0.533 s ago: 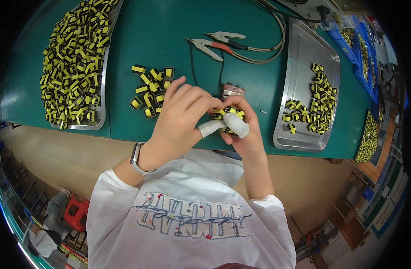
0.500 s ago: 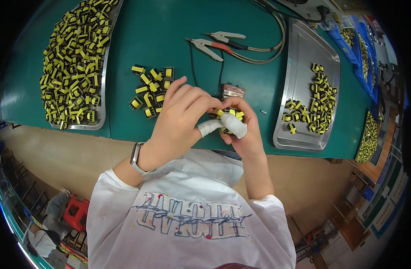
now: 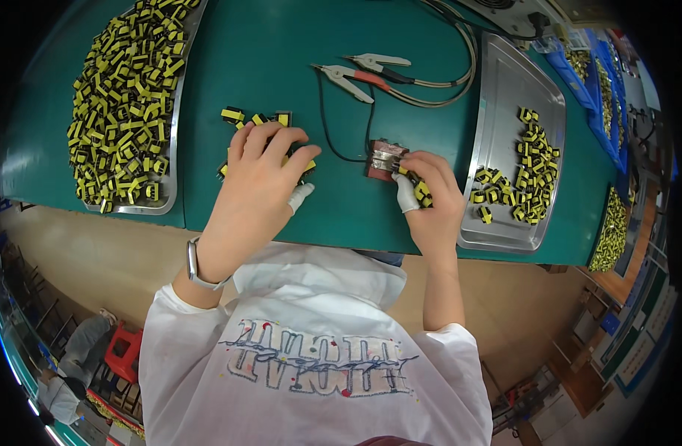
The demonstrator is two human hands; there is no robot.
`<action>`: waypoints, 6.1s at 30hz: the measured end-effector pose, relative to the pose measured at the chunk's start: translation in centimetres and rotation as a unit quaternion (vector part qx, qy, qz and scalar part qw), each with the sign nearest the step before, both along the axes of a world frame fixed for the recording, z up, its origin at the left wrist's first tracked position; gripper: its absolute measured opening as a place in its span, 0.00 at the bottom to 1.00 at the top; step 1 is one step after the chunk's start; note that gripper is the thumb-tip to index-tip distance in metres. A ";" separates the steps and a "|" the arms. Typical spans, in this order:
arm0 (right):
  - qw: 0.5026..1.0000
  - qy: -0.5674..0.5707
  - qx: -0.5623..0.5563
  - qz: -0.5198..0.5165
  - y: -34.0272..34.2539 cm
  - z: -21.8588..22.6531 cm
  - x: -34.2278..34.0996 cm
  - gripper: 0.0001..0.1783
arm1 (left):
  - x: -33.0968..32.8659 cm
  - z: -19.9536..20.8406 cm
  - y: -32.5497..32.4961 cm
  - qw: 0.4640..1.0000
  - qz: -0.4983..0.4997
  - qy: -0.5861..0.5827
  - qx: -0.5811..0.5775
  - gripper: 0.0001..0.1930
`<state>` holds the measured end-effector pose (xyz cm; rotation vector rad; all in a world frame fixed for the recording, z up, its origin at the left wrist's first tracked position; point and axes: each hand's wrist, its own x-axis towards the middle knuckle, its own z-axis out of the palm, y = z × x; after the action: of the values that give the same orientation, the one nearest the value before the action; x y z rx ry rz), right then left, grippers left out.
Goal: Assembling and testing small electronic components on a production floor workbench.
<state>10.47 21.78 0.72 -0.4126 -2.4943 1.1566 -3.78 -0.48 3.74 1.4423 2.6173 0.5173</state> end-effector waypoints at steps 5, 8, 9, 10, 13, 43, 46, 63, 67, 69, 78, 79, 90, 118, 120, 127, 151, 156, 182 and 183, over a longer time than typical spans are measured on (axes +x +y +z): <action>1.000 0.016 0.019 -0.003 -0.1 -0.6 0.3 0.19 | 0.0 0.1 0.1 1.000 -0.006 -0.015 0.005 0.19; 0.999 0.019 0.027 -0.004 -0.1 -0.6 0.2 0.19 | 0.0 0.1 0.1 1.000 -0.012 -0.007 0.008 0.18; 0.999 0.019 0.028 -0.005 -0.1 -0.6 0.2 0.19 | -0.1 -0.1 0.1 1.000 -0.014 -0.003 0.009 0.17; 0.999 0.015 0.031 -0.006 -0.1 -0.6 0.2 0.19 | -0.1 -0.2 0.1 1.000 -0.015 -0.003 0.010 0.17; 0.999 0.007 0.033 -0.004 -0.1 -0.4 0.2 0.18 | -0.1 -0.4 0.2 1.000 -0.021 0.006 0.012 0.16; 0.982 -0.062 0.100 -0.148 0.9 -0.1 -0.5 0.15 | -3.1 -0.9 -3.5 0.993 0.095 -0.071 0.004 0.51; 0.983 -0.078 0.089 -0.137 1.2 -0.2 -0.2 0.17 | -2.2 -1.0 -2.7 0.993 0.086 -0.080 0.025 0.52; 0.987 -0.049 0.028 -0.150 1.2 -0.7 0.5 0.16 | -1.9 -1.3 -0.7 0.996 -0.070 -0.036 0.049 0.28; 0.987 -0.054 0.084 -0.123 1.0 -0.5 -0.3 0.16 | -1.9 -1.6 -0.7 0.989 -0.137 -0.020 0.053 0.23; 0.987 -0.067 0.087 -0.114 1.2 -0.4 -0.2 0.16 | -2.0 -1.7 -0.4 0.986 -0.155 -0.016 0.056 0.23; 0.897 0.073 0.177 -0.398 7.1 0.3 3.5 0.22 | -2.6 -1.7 -0.5 0.983 -0.169 -0.014 0.072 0.28; 0.883 0.056 0.222 -0.410 7.7 0.2 4.0 0.21 | -2.6 -1.6 -0.6 0.986 -0.149 -0.018 0.068 0.28; 0.808 -0.164 0.396 -0.404 5.3 0.6 2.6 0.30 | -1.7 -0.7 -1.2 0.992 -0.114 0.002 0.051 0.26; 0.998 0.005 0.040 -0.048 -1.9 -0.4 -0.3 0.18 | -0.7 -2.8 -3.3 0.986 -0.073 0.028 0.148 0.13; 0.998 0.005 0.040 -0.042 -1.7 -0.9 0.0 0.18 | -0.6 -2.8 -3.3 0.982 -0.099 0.014 0.158 0.15; 0.997 0.022 0.060 -0.052 -1.5 -0.8 0.2 0.20 | 0.3 -3.0 -2.8 0.974 -0.134 -0.015 0.181 0.14; 0.886 -0.031 -0.458 0.067 -3.2 1.1 0.2 0.19 | 2.4 -0.9 0.3 0.946 -0.070 -0.103 0.298 0.19; 0.994 0.018 -0.107 -0.012 -0.8 0.2 0.0 0.15 | -0.4 -0.8 -2.4 0.973 -0.135 -0.043 0.182 0.17; 0.975 -0.004 -0.220 -0.013 -0.9 0.1 0.1 0.16 | 1.5 -2.2 0.5 0.945 -0.045 -0.125 0.300 0.18; 0.975 -0.004 -0.221 -0.013 -0.9 0.1 0.2 0.16 | 1.7 -2.3 0.8 0.939 -0.037 -0.128 0.318 0.19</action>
<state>10.71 20.86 0.84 -0.5621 -2.2157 1.7044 -2.11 0.33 1.47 1.4706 2.2696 1.5313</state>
